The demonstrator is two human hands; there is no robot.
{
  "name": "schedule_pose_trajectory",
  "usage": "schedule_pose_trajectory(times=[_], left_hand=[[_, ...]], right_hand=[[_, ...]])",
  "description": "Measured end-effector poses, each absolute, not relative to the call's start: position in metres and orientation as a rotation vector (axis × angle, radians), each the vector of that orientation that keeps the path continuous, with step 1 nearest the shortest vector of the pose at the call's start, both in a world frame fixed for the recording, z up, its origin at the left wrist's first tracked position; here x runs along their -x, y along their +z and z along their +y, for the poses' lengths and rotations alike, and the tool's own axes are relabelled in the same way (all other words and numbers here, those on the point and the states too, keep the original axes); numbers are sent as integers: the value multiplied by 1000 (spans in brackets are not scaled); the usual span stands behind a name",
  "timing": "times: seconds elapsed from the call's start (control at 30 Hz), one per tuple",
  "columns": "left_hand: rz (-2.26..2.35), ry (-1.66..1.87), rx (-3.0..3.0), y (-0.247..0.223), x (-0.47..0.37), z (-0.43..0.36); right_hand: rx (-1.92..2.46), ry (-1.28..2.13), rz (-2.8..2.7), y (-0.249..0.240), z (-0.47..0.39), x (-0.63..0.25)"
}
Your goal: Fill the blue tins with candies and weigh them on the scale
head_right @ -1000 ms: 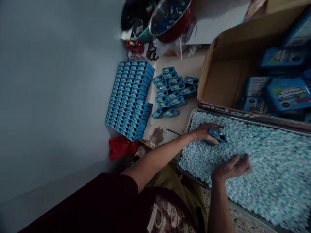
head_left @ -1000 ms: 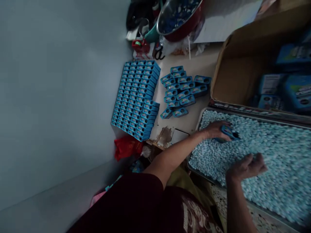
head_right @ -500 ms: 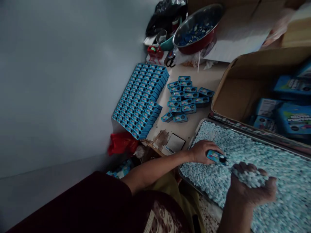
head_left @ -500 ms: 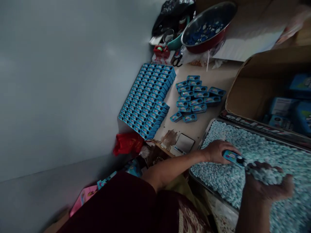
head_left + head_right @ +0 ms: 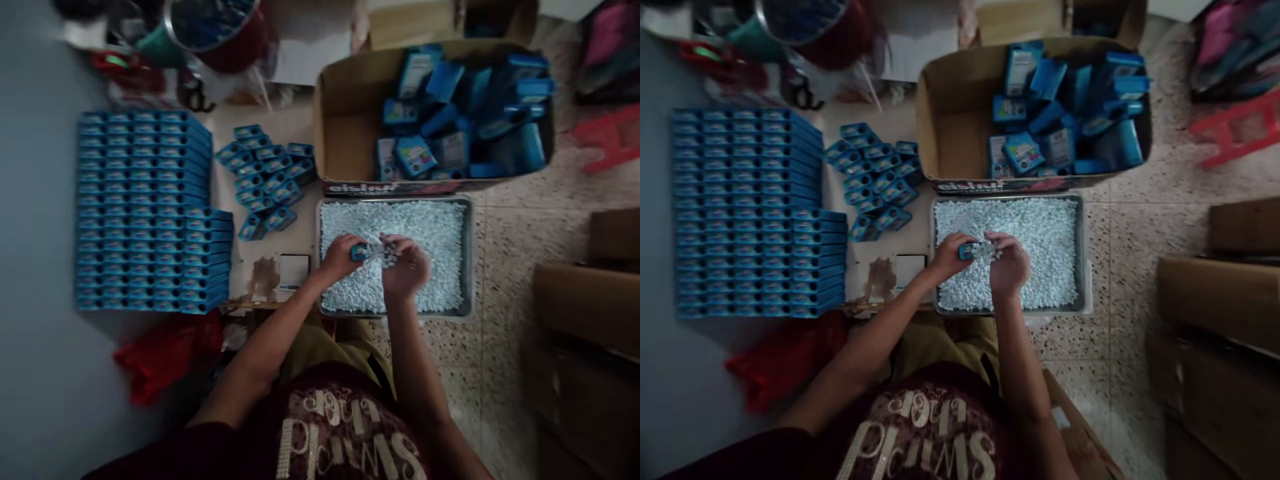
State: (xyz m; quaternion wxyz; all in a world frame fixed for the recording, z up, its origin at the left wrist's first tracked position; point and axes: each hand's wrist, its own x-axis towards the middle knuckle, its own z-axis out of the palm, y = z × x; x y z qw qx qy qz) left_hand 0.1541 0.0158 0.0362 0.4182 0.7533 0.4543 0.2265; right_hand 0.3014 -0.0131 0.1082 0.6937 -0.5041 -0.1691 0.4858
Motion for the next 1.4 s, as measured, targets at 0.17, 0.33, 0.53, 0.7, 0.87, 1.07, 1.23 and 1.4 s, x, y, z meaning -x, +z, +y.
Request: schedule_pose_trajectory(times=[0.17,0.33,0.53,0.7,0.87,1.07,1.23,1.4], left_hand=[[1103,527,-1844,17,-157,17],[1065,500,-1814,11,-154,20],[1129,584,-1682,5,-137,24],[1033,635,-1346,-1,-115,27],[1098,544,-1221,-4,-97,24],[1306,506,-1494,3,-111,18],[1349,346,-1772,16,-127,23],[1348,288,-1803,24,-136,22]], right_hand=[[1207,1110,-298,52,-49,-353],[1509,1039,-169,15,-81,-380],[1769,864,-612,1,-66,-385],[1953,623,-1250,-27,12,-382],[2217,533,-1526,-52,41,-350],[1890,1132,-686,-40,16,-324],[1197,1407,-158,15,4,-314],[1037,1338,-229,58,0,-307]])
